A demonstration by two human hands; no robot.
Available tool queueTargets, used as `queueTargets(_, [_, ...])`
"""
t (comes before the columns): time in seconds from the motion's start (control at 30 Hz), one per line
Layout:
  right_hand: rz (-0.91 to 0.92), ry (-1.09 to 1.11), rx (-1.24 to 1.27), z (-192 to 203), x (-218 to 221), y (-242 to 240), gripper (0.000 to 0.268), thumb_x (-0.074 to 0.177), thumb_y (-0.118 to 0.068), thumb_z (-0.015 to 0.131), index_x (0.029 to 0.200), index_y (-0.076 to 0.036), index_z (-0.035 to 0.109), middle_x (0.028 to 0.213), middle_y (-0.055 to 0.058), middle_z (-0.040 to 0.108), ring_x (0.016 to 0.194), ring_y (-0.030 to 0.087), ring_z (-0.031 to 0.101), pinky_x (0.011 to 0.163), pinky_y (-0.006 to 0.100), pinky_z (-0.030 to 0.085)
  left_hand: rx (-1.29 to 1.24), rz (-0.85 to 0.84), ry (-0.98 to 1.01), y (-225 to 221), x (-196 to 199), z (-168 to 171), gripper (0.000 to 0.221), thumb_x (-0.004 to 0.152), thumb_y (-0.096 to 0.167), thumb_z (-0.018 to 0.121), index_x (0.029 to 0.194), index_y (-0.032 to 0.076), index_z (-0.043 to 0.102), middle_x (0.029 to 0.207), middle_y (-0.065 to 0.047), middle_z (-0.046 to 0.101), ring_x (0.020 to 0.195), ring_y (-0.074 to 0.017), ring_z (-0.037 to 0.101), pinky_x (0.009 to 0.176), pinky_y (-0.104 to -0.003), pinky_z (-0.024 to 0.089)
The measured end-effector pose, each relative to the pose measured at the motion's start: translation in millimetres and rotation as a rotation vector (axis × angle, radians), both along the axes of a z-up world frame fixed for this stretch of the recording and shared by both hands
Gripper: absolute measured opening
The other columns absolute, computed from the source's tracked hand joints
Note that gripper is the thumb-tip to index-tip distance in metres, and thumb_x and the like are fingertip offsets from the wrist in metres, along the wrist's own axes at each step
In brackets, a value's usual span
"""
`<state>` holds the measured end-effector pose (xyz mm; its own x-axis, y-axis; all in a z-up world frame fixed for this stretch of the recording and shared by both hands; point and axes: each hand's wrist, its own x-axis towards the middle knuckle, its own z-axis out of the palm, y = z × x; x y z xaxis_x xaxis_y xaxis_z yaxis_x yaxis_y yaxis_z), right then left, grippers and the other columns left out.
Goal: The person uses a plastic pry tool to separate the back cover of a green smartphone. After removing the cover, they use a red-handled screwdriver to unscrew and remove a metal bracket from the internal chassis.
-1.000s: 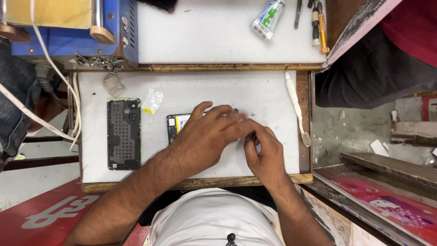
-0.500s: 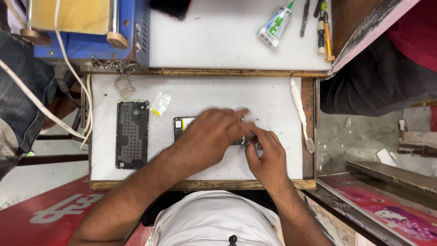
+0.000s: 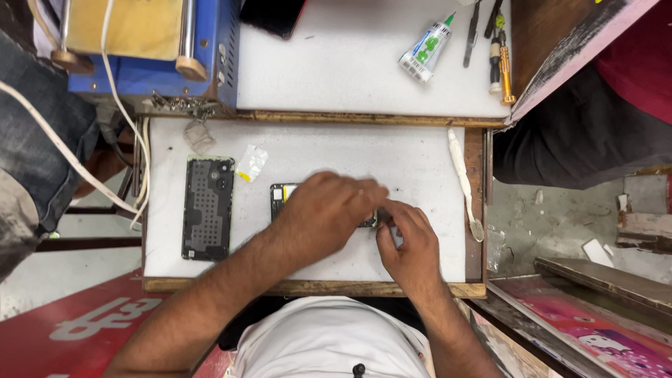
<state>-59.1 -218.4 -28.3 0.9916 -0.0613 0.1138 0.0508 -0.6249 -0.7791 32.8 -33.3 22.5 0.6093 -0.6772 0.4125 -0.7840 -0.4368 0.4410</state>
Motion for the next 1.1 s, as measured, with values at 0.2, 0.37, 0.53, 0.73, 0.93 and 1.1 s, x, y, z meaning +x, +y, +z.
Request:
queueTargets(0.2, [-0.028, 0.035, 0.001, 5.3, 3.3, 3.4, 0.036, 0.089, -0.005, 0.072, 0.125, -0.009, 0.068, 0.122, 0.009, 0.072, 0.099, 0.021, 0.070, 0.071, 0.030, 0.060, -0.153, 0.079, 0.022, 7.2, -3.6, -4.5, 0.039, 0.093, 0.016, 0.082, 0.124, 0.006, 0.059, 0.091, -0.006, 0.072, 0.080, -0.0232, 0.071, 0.091, -0.043, 0.057])
queueTargets(0.37, [-0.017, 0.032, -0.009, 7.1, 3.2, 2.1, 0.035, 0.089, -0.010, 0.076, 0.123, -0.010, 0.069, 0.126, 0.009, 0.072, 0.101, 0.022, 0.069, 0.072, 0.030, 0.061, -0.186, 0.090, 0.072, 8.8, -11.3, -7.2, 0.042, 0.093, 0.016, 0.083, 0.123, 0.004, 0.057, 0.085, -0.004, 0.068, 0.076, -0.0205, 0.069, 0.093, -0.044, 0.057])
queueTargets(0.53, [-0.019, 0.053, -0.034, 6.2, 2.4, 2.4, 0.032, 0.091, -0.008, 0.075, 0.122, -0.011, 0.070, 0.125, 0.008, 0.072, 0.104, 0.022, 0.070, 0.072, 0.030, 0.061, -0.129, 0.117, 0.033, 7.2, -9.6, -13.6, 0.043, 0.092, 0.015, 0.084, 0.124, 0.006, 0.057, 0.083, -0.004, 0.068, 0.075, -0.0206, 0.069, 0.094, -0.044, 0.056])
queueTargets(0.73, [-0.007, 0.054, -0.016, 1.9, 2.4, 0.8, 0.032, 0.092, -0.008, 0.073, 0.124, -0.010, 0.069, 0.126, 0.009, 0.072, 0.105, 0.020, 0.069, 0.076, 0.030, 0.062, -0.105, 0.103, 0.056, 7.9, -8.3, -18.5, 0.044, 0.094, 0.018, 0.082, 0.126, 0.006, 0.054, 0.082, -0.003, 0.069, 0.074, -0.0173, 0.070, 0.096, -0.046, 0.056])
queueTargets(0.93, [-0.020, 0.080, -0.040, -0.1, 1.7, 0.3, 0.032, 0.091, -0.010, 0.074, 0.123, -0.011, 0.070, 0.126, 0.008, 0.072, 0.101, 0.019, 0.070, 0.075, 0.030, 0.061, -0.116, 0.144, 0.084, 11.0, -8.7, -19.9, 0.047, 0.096, 0.018, 0.082, 0.130, 0.006, 0.052, 0.082, -0.002, 0.069, 0.077, -0.0159, 0.071, 0.098, -0.046, 0.056])
queueTargets(1.1, [0.003, 0.066, -0.012, -5.6, 0.1, -2.0, 0.032, 0.091, -0.015, 0.076, 0.121, -0.009, 0.070, 0.124, 0.011, 0.071, 0.107, 0.020, 0.069, 0.077, 0.029, 0.063, -0.159, 0.084, 0.119, 8.2, -7.6, -16.5, 0.051, 0.094, 0.020, 0.083, 0.131, 0.004, 0.051, 0.091, -0.006, 0.072, 0.084, -0.0177, 0.074, 0.100, -0.046, 0.055])
